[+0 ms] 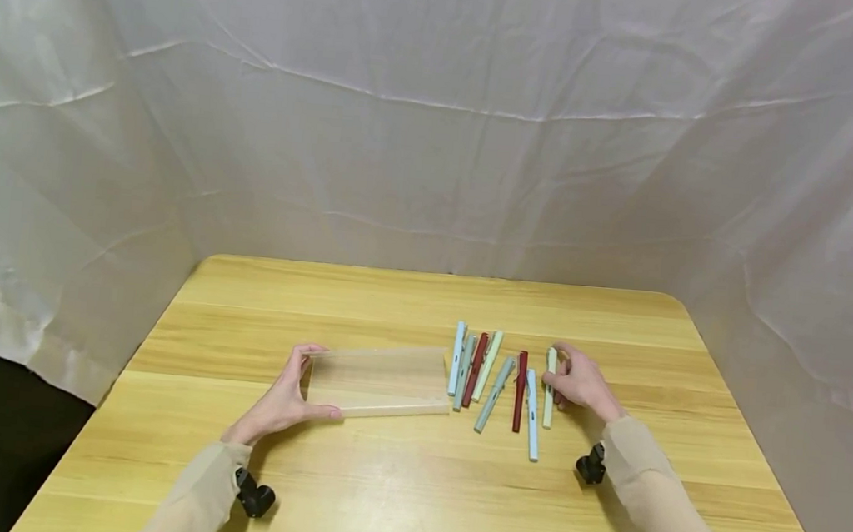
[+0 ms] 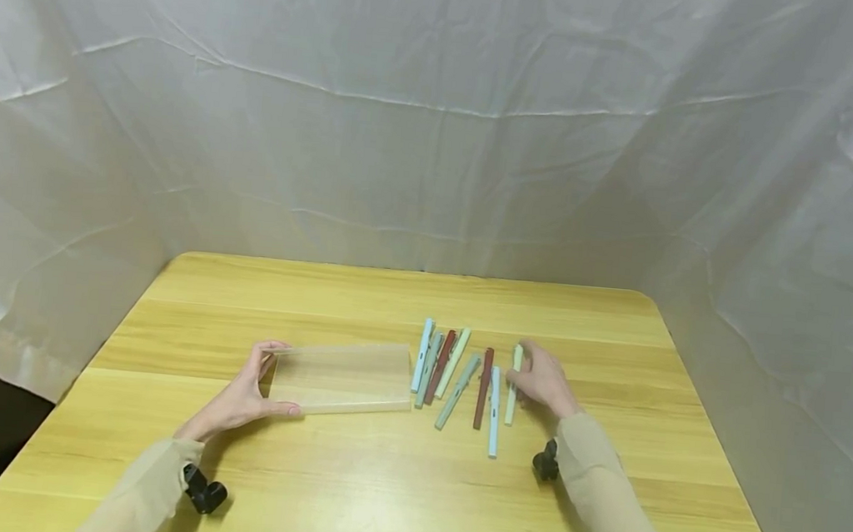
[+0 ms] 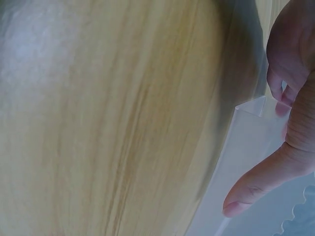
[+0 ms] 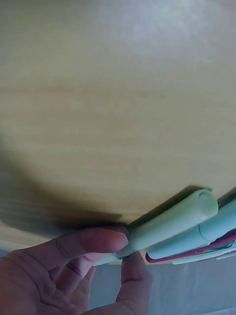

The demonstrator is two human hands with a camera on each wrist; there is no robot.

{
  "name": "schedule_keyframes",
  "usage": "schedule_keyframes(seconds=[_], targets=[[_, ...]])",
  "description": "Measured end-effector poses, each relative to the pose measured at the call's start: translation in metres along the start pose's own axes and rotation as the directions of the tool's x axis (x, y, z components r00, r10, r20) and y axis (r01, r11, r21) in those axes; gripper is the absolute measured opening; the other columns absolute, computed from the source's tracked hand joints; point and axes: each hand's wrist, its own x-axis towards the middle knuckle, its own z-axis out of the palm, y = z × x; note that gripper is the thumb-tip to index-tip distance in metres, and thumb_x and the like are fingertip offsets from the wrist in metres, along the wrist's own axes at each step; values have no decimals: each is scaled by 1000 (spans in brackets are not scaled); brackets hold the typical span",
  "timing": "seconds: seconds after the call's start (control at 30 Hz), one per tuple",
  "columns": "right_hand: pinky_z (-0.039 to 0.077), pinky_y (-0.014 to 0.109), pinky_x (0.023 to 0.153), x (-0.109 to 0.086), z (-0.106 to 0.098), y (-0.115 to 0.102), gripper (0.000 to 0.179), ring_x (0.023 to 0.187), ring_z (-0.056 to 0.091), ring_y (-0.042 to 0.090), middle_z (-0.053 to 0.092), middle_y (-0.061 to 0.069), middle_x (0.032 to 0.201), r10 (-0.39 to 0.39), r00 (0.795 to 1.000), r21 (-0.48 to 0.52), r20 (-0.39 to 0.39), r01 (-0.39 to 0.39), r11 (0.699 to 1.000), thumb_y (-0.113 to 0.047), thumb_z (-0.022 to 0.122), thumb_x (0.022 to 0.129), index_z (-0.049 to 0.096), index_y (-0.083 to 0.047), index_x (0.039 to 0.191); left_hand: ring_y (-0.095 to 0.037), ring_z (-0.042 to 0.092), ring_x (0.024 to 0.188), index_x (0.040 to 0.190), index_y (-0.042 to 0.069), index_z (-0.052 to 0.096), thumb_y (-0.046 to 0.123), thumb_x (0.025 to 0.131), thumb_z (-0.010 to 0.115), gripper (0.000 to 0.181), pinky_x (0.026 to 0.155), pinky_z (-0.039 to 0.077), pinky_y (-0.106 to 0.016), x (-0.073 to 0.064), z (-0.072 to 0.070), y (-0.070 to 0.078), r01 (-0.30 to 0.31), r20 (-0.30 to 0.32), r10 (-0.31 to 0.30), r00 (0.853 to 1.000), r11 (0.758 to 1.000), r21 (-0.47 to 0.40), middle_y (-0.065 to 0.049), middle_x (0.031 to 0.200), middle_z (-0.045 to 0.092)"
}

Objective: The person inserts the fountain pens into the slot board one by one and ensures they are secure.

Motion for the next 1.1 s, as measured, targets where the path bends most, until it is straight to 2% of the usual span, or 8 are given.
schedule_keyframes(seconds=[0.27,0.47,0.6,0.7,0.83,1.1], targets=[[58,30,56,-2,2,-1,75,55,63,17,63,12,84,29,999,-3,-43,-29,1000,-13,71,89,31,4,150,-48,18,151,142,2,27,16,67,94,101,125,5,-68,1,1,0,19,6,-19,1000,1000,5,-23,151,33],[59,29,58,-6,0,-1,72,62,62,17,62,14,90,21,996,17,-81,-19,1000,-12,69,87,34,2,148,-48,18,151,142,2,27,16,67,93,101,125,4,-68,2,1,0,17,8,-17,1000,1000,3,-23,151,32],[59,30,60,-10,0,-1,69,65,61,18,61,14,91,-5,995,37,-98,9,999,-12,64,90,33,0,150,-49,16,152,142,1,27,16,67,93,101,124,4,-69,2,1,0,20,12,-20,1000,1000,-2,-23,152,32],[61,32,58,-13,0,-2,67,62,62,19,59,15,91,-32,993,105,-110,44,994,-9,60,92,30,-1,151,-50,12,152,142,1,26,16,68,93,100,124,4,-70,1,1,1,28,18,-28,999,1000,-9,-24,152,31],[62,33,56,-17,0,-5,66,60,64,19,59,16,91,-65,988,195,-142,92,977,-3,58,92,29,-4,152,-51,11,153,142,1,26,16,68,93,101,124,4,-70,0,1,2,41,22,-40,999,999,-14,-24,152,30],[63,34,61,-25,1,-18,67,65,65,14,64,26,94,-148,965,273,-217,206,940,-1,59,96,27,-6,154,-50,9,153,143,2,26,16,68,93,102,124,3,-69,0,1,2,54,17,-54,998,998,-15,-23,153,29]])
